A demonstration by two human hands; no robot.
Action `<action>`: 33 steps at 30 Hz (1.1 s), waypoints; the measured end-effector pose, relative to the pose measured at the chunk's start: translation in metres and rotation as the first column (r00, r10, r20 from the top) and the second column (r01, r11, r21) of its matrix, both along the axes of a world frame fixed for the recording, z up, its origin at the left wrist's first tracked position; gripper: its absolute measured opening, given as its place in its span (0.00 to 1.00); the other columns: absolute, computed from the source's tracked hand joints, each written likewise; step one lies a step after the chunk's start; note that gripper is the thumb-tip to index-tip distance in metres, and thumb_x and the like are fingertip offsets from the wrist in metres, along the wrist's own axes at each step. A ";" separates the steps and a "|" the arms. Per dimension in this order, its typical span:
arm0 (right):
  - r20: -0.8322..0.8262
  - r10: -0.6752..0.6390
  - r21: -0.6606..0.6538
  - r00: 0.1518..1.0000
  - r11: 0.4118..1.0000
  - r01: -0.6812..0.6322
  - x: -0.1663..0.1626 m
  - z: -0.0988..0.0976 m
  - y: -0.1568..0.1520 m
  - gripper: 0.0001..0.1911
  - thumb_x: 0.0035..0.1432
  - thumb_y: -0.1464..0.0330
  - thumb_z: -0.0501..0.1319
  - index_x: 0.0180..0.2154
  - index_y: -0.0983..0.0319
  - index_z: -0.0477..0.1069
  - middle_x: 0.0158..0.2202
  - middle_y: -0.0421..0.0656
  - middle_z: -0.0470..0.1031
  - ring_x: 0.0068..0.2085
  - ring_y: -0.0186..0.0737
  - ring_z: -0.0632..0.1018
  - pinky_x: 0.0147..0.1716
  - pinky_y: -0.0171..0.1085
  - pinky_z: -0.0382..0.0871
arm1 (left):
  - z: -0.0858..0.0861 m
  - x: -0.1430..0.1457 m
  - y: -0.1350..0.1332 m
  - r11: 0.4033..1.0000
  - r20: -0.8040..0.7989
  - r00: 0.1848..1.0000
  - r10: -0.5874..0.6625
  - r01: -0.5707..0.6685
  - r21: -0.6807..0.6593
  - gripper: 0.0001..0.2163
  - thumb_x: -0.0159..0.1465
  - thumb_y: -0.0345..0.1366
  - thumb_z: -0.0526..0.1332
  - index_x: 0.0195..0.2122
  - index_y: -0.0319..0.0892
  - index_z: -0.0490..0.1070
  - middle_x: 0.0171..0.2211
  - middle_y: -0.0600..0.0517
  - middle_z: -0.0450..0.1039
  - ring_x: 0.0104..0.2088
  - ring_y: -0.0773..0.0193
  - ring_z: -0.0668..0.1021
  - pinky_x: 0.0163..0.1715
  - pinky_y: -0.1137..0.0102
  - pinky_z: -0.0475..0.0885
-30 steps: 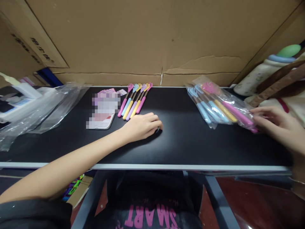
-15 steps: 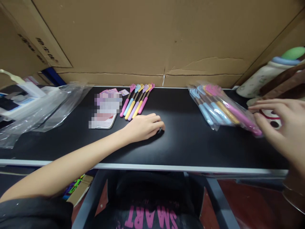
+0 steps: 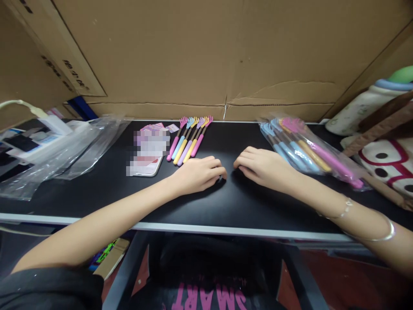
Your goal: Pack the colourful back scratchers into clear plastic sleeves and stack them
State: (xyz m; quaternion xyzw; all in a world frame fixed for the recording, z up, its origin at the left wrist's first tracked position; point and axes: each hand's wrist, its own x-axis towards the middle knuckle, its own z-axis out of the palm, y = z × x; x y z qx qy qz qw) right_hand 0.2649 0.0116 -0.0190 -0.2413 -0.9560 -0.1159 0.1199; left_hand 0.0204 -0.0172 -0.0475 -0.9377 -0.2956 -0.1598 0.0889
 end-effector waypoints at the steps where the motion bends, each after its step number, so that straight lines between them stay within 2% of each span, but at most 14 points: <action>1: 0.020 0.003 -0.003 1.000 1.000 -0.003 -0.003 -0.004 0.001 0.11 0.66 0.71 0.51 0.37 0.60 0.72 0.34 0.46 0.77 0.38 0.43 0.74 0.35 0.39 0.64 | 0.000 0.000 0.000 1.000 -0.003 1.000 0.000 0.000 0.001 0.11 0.71 0.33 0.51 0.45 0.47 0.73 0.40 0.54 0.74 0.40 0.66 0.75 0.29 0.71 0.63; 4: 0.023 -0.015 -0.017 1.000 1.000 0.015 -0.007 -0.015 0.001 0.12 0.66 0.71 0.50 0.38 0.61 0.72 0.34 0.47 0.76 0.37 0.44 0.74 0.35 0.40 0.65 | 0.001 -0.001 0.000 1.000 -0.012 1.000 -0.003 0.003 -0.001 0.11 0.71 0.33 0.52 0.45 0.47 0.73 0.40 0.54 0.74 0.40 0.66 0.75 0.30 0.71 0.64; 9: -0.117 -0.020 -0.156 0.993 0.988 0.002 0.000 -0.023 -0.002 0.10 0.67 0.71 0.49 0.42 0.59 0.69 0.40 0.47 0.75 0.42 0.44 0.74 0.39 0.40 0.69 | 0.002 -0.002 0.000 1.000 -0.021 1.000 -0.006 0.006 -0.030 0.11 0.72 0.33 0.51 0.46 0.47 0.73 0.41 0.54 0.74 0.41 0.66 0.75 0.30 0.72 0.64; 21: -0.130 -0.041 -0.246 0.991 0.969 0.007 0.002 -0.020 -0.004 0.09 0.67 0.70 0.50 0.43 0.59 0.69 0.41 0.48 0.74 0.43 0.46 0.73 0.40 0.43 0.70 | 0.002 -0.003 0.001 0.999 -0.010 1.000 -0.029 0.029 -0.029 0.11 0.71 0.33 0.51 0.46 0.47 0.72 0.41 0.54 0.74 0.41 0.66 0.75 0.31 0.71 0.65; 33: -0.107 -0.037 -0.278 0.994 0.961 0.006 0.004 -0.018 -0.005 0.09 0.67 0.69 0.51 0.45 0.60 0.68 0.43 0.48 0.73 0.44 0.47 0.73 0.42 0.44 0.71 | 0.003 -0.004 0.001 0.998 -0.001 0.999 -0.038 0.038 -0.053 0.10 0.71 0.33 0.52 0.46 0.47 0.73 0.41 0.54 0.74 0.41 0.66 0.75 0.33 0.72 0.65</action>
